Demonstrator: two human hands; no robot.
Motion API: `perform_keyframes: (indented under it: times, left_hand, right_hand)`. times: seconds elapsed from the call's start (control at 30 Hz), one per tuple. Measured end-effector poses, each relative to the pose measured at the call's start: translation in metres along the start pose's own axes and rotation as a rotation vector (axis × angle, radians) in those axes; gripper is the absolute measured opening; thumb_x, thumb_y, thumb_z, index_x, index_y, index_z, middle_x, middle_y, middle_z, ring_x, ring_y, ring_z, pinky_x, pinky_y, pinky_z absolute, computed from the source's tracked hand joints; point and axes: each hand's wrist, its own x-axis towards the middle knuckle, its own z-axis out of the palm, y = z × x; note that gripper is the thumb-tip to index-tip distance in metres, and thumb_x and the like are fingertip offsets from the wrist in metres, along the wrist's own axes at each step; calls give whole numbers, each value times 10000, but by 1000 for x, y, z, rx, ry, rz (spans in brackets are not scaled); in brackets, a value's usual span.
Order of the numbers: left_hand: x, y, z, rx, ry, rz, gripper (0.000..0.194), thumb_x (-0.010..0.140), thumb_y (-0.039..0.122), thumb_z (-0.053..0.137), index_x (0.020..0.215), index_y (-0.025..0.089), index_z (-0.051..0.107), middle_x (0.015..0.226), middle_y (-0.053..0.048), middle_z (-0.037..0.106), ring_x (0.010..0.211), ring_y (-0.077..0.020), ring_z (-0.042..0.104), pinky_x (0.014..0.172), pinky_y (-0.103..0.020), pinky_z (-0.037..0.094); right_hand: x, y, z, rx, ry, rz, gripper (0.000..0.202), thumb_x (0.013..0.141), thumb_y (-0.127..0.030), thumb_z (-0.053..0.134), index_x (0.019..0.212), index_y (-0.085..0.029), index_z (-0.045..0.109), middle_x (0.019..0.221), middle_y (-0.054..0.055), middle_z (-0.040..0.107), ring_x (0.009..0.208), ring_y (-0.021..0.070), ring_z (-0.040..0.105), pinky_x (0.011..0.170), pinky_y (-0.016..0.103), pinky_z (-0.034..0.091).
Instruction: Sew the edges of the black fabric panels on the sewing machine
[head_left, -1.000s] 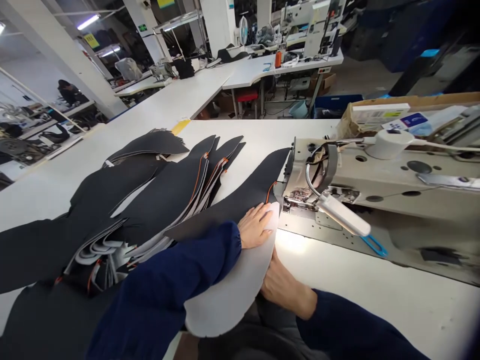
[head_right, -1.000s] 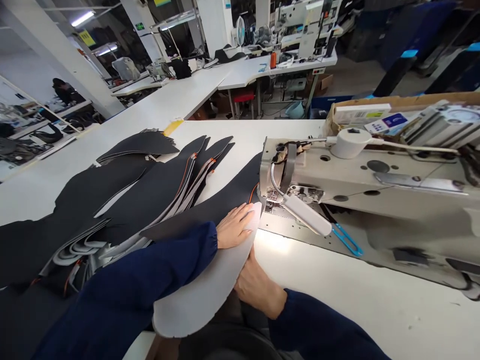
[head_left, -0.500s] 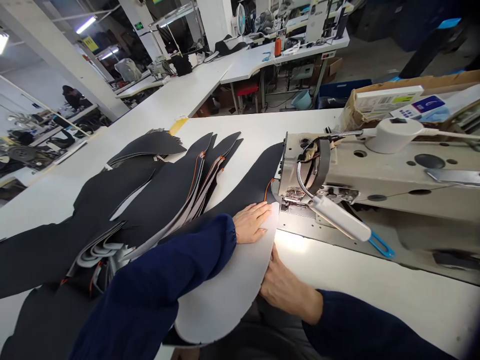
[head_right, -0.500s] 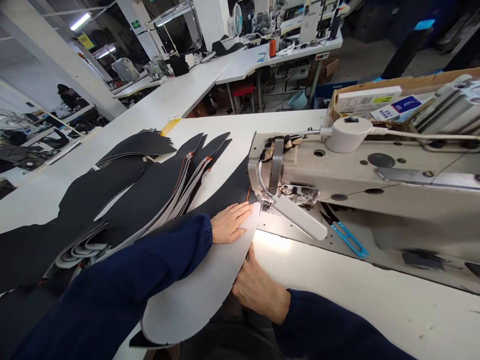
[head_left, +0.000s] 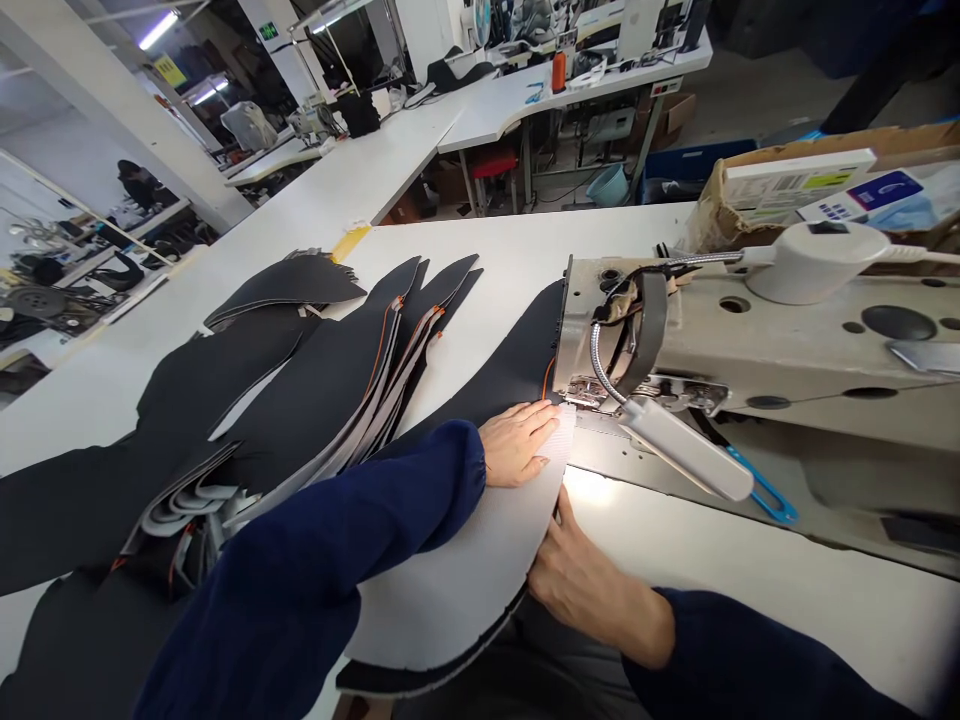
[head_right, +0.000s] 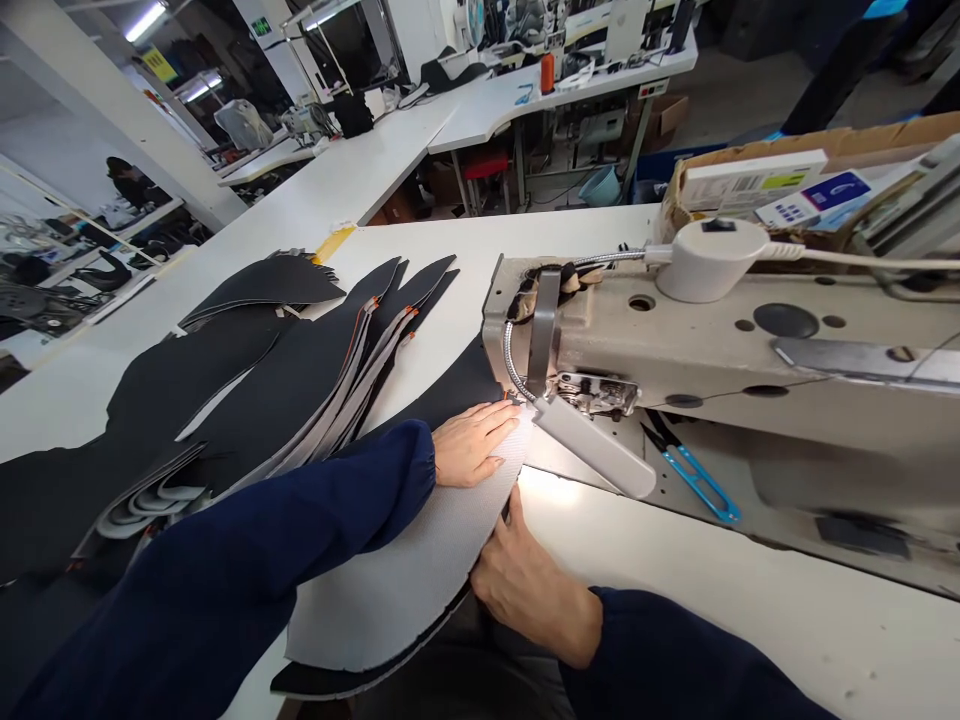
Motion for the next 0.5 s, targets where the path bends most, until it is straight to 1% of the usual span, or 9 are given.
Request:
perform_keyframes:
  times: [0.1,0.23,0.33,0.37,0.43,0.47,0.5]
  left_hand:
    - [2,2,0,1,-4,-3,587,881,334,451,1392,50,390,1522,-153,300,1432,-249,194,1173,-360,163]
    - [1,1,-3,49,-17,2,571,890,347,436,1393,81,387,1526,-147,298,1434,-248,188,1165,-389,172]
    - [-1,0,-10,124,-26,57,510,916,319,387,1380,109,409,1519,-129,318,1429,-249,193,1159,-415,160]
    - [-2,2,-13,140,-34,74,482,920,292,370,1366,118,428,1505,-123,343,1415,-246,224,1149,-412,177]
    - [-3,7,-19,144,-69,75,437,920,249,345,1319,130,478,1442,-120,430,1343,-242,342,1099,-395,262]
    - [-3,12,-21,133,-87,46,423,920,263,347,1288,127,504,1399,-127,471,1289,-248,400,1055,-391,315]
    - [-3,19,-21,117,-99,-3,426,919,311,359,1259,115,525,1363,-142,496,1236,-261,440,1005,-395,362]
  right_hand:
    - [-1,1,-1,-19,10,-12,191,816,-230,557,876,-210,737,942,123,672,1107,410,474,972,806,135]
    - [0,-2,-4,-57,14,-9,189,790,-233,568,867,-218,740,924,131,677,1093,420,487,966,791,190]
    - [0,-8,-9,-147,-16,-9,232,782,-254,551,900,-183,739,902,155,677,1034,415,520,986,762,222]
    - [0,-12,-11,-186,-30,-6,259,781,-258,543,923,-160,736,911,170,676,1016,416,530,998,750,227]
    - [-2,-22,-12,-254,-42,11,311,773,-261,538,966,-107,727,954,210,671,1005,430,543,1014,734,230]
    - [-4,-29,-10,-274,-36,23,338,765,-264,544,991,-85,720,987,230,666,1010,442,546,1017,731,231]
    - [-6,-36,-8,-285,-22,38,366,756,-266,551,1019,-68,711,1023,246,659,1020,454,547,1018,727,236]
